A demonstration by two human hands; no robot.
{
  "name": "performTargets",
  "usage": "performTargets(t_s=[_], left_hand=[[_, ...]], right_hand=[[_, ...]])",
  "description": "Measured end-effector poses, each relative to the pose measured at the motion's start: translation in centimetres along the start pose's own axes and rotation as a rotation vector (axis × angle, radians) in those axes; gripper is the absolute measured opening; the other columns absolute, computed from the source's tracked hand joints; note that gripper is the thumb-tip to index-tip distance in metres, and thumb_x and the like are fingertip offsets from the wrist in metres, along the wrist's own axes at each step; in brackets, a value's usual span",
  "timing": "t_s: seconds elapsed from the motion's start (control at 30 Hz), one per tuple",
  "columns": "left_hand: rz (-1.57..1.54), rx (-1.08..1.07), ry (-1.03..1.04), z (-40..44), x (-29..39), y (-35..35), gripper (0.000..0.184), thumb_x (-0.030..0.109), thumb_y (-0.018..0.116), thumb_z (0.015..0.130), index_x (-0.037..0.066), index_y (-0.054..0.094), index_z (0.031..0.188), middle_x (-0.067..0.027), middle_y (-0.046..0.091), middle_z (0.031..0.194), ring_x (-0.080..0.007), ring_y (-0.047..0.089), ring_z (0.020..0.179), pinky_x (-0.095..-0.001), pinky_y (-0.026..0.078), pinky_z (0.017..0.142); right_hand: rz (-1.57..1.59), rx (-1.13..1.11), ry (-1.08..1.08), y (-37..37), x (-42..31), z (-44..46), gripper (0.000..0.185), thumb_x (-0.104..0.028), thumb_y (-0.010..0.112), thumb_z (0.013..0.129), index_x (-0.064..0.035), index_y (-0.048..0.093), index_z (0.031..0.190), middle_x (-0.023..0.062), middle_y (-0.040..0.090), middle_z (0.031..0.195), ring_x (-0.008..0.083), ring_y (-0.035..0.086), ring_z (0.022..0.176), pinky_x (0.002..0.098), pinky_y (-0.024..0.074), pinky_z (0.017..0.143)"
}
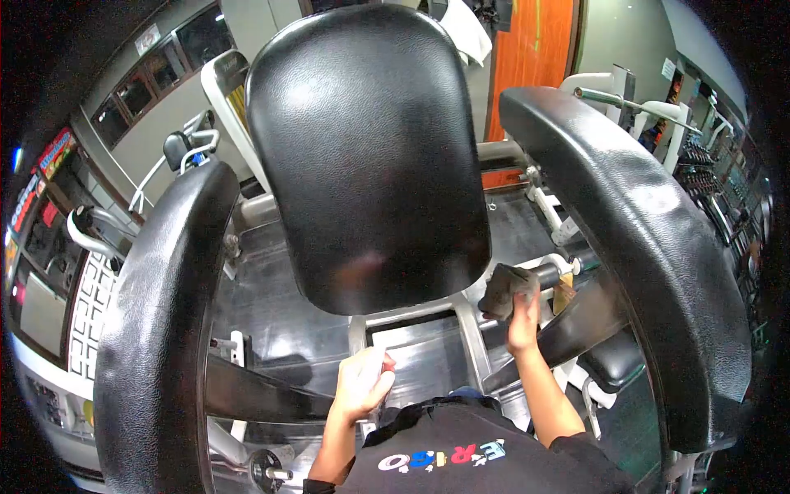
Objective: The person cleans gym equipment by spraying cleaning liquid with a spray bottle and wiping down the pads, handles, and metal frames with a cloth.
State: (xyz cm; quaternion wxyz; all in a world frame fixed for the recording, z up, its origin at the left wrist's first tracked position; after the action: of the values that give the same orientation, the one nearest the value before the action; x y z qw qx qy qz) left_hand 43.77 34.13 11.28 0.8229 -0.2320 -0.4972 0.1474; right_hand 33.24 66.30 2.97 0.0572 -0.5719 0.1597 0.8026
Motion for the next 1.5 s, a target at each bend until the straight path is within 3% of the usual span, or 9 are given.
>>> performTargets(t_s=[0.2,0.33,0.47,0.6,0.67,0.8,1.0,1.2,1.5], left_hand=[[-0.107,0.143,-0.047,2.9,1.8,0.9,0.020,0.017,0.062,0.081,-0.001,0.058,0.090,-0.0107,0.063,0.074,-0.0215,0.064,0.060,-0.0322,0.052,0.060],[0.134,0.010,0.071,2.8,3.1,2.1,0.042,0.010,0.067,0.078,0.002,0.060,0.118,-0.0115,0.063,0.078,-0.0261,0.063,0.065,-0.0344,0.052,0.062],[0.132,-0.025,0.108,2.1,3.3,2.8,0.046,0.012,0.069,0.078,0.005,0.059,0.122,-0.0097,0.064,0.079,-0.0264,0.062,0.064,-0.0356,0.052,0.060],[0.142,0.018,0.143,1.7,3.1,3.2,0.043,0.013,0.070,0.078,0.004,0.060,0.119,-0.0092,0.064,0.080,-0.0270,0.062,0.066,-0.0360,0.053,0.060],[0.113,0.011,0.132,1.2,2.8,3.3,0.042,0.014,0.070,0.078,0.003,0.060,0.118,-0.0097,0.064,0.080,-0.0272,0.063,0.067,-0.0355,0.053,0.061],[0.122,-0.005,0.070,0.6,2.7,3.5,0.037,0.015,0.070,0.079,0.003,0.061,0.112,-0.0098,0.064,0.080,-0.0274,0.064,0.068,-0.0359,0.053,0.061],[0.053,0.005,0.022,0.4,2.6,3.6,0.022,0.021,0.067,0.081,0.003,0.061,0.092,-0.0102,0.064,0.080,-0.0287,0.064,0.068,-0.0359,0.052,0.063],[0.055,0.068,0.031,-1.3,2.5,2.2,0.022,0.018,0.066,0.078,0.001,0.060,0.091,-0.0108,0.064,0.079,-0.0284,0.063,0.068,-0.0358,0.052,0.062],[-0.173,0.172,0.005,-2.4,3.3,-0.2,0.008,0.006,0.061,0.072,0.001,0.059,0.078,-0.0102,0.062,0.074,-0.0242,0.064,0.062,-0.0321,0.052,0.059]], right_hand=[[0.265,-0.216,0.178,2.4,-2.8,-1.2,0.043,-0.030,0.046,0.102,-0.0107,0.035,0.139,0.0096,0.053,0.122,0.0223,0.063,0.099,0.0381,0.0610,0.064],[0.167,-0.223,0.103,1.2,-1.7,-1.1,0.042,-0.030,0.045,0.102,-0.0110,0.035,0.138,0.0099,0.054,0.122,0.0230,0.063,0.100,0.0382,0.0615,0.067],[0.333,-0.221,0.180,1.7,-2.4,-0.4,0.044,-0.027,0.051,0.101,-0.0069,0.037,0.138,0.0105,0.052,0.128,0.0209,0.055,0.113,0.0354,0.0459,0.098],[0.356,-0.211,0.037,3.1,-4.5,1.1,0.055,-0.028,0.066,0.093,-0.0067,0.038,0.136,0.0098,0.050,0.127,0.0211,0.052,0.114,0.0350,0.0448,0.096],[-0.214,-0.118,-0.387,3.8,-9.6,1.5,0.052,-0.019,0.069,0.089,-0.0072,0.041,0.131,0.0107,0.049,0.121,0.0206,0.051,0.111,0.0360,0.0443,0.095],[-0.191,0.007,-0.922,7.3,-17.1,3.6,0.041,-0.012,0.070,0.083,-0.0101,0.048,0.117,0.0186,0.049,0.125,0.0327,0.049,0.118,0.0425,0.0432,0.096],[-0.731,-0.187,-1.323,16.2,-9.4,-1.1,0.027,-0.026,0.077,0.072,-0.0251,0.062,0.095,-0.0001,0.053,0.133,0.0333,0.043,0.129,0.0523,0.0340,0.104],[-0.666,-0.428,-1.188,9.7,-0.4,-2.2,0.024,-0.033,0.079,0.071,-0.0296,0.063,0.087,-0.0014,0.058,0.130,0.0277,0.045,0.130,0.0511,0.0394,0.104],[-0.608,-0.345,-1.222,22.8,-13.3,-3.4,0.035,-0.031,0.069,0.077,-0.0361,0.063,0.111,-0.0047,0.052,0.138,0.0199,0.041,0.133,0.0602,0.0237,0.104]])
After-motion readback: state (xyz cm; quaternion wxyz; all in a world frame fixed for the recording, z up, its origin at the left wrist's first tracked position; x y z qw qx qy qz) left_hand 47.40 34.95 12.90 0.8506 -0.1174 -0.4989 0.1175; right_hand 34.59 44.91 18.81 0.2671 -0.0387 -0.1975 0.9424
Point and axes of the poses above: each hand's wrist, its own z-axis towards the middle knuckle, its own y-axis out of the palm, x = y × z, the point moved 7 cm from there along z, towards the middle knuckle
